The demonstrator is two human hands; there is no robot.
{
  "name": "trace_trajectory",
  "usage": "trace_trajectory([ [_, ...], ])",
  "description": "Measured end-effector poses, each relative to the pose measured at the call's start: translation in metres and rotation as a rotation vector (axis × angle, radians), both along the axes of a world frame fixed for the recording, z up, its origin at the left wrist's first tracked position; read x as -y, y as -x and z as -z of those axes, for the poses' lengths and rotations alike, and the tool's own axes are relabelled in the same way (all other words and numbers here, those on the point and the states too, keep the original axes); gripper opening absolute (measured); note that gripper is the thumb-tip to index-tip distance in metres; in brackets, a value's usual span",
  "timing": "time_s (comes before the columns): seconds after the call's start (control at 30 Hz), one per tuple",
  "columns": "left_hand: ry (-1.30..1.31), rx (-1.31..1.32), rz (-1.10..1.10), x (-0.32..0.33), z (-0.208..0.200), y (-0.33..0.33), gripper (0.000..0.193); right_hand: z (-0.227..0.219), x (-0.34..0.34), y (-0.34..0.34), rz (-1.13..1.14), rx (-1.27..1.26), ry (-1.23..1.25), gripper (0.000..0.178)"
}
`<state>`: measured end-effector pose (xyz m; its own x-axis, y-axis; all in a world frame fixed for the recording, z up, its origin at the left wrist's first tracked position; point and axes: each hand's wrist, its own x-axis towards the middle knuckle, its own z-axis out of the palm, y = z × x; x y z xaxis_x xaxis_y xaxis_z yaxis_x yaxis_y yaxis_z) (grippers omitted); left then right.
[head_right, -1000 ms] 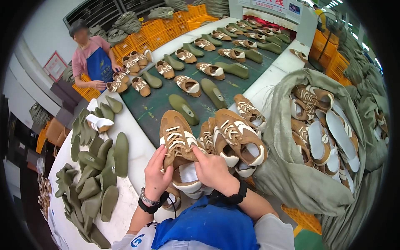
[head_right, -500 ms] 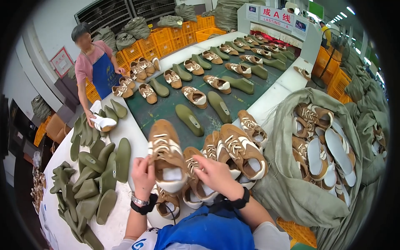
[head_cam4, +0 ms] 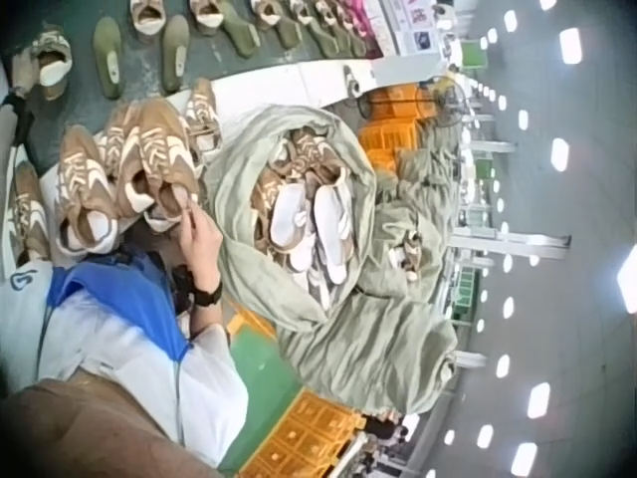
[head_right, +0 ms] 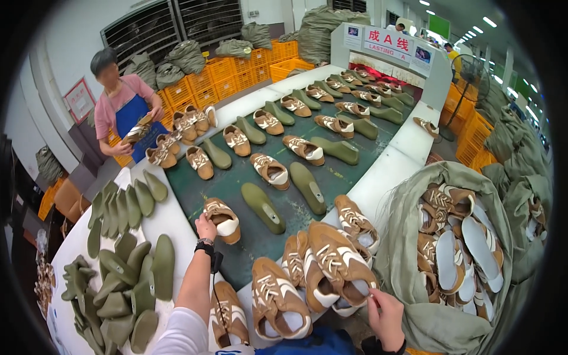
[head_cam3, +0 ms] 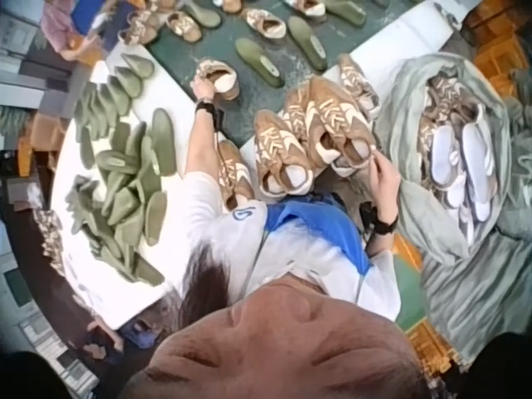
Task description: The recorder is organizing shoes and shoe lasts on a production table, sorting them and placing them into large storage bags in a shoe manufacturing facility.
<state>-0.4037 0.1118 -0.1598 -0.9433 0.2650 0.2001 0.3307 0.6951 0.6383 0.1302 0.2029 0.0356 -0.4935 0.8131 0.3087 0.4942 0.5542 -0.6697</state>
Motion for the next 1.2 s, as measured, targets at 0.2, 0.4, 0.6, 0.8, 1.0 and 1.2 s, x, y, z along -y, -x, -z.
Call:
trace_trajectory([
  [0.2,0.139,0.036,0.325,-0.034,0.054,0.023,0.074,0.007,-0.009,0.005,-0.032,0.075,0.021,0.015],
  [0.4,0.136,0.089,0.498,-0.072,0.046,-0.01,0.086,0.004,-0.012,0.0,-0.007,0.121,-0.043,0.015],
  [0.6,0.252,0.195,0.796,-0.035,-0.043,-0.039,0.054,0.005,-0.07,-0.059,0.452,0.122,-0.391,0.013],
  [0.8,0.099,0.273,0.873,0.035,-0.154,-0.118,0.05,0.082,-0.074,-0.171,0.577,0.627,0.062,0.019],
  [1.0,0.193,0.205,0.92,0.091,-0.254,-0.226,0.044,0.04,-0.084,-0.188,0.866,0.219,-0.289,0.022],
  [1.2,0.204,0.235,1.093,0.113,-0.245,-0.272,0.045,0.051,-0.125,-0.235,1.039,0.485,-0.016,0.037],
])
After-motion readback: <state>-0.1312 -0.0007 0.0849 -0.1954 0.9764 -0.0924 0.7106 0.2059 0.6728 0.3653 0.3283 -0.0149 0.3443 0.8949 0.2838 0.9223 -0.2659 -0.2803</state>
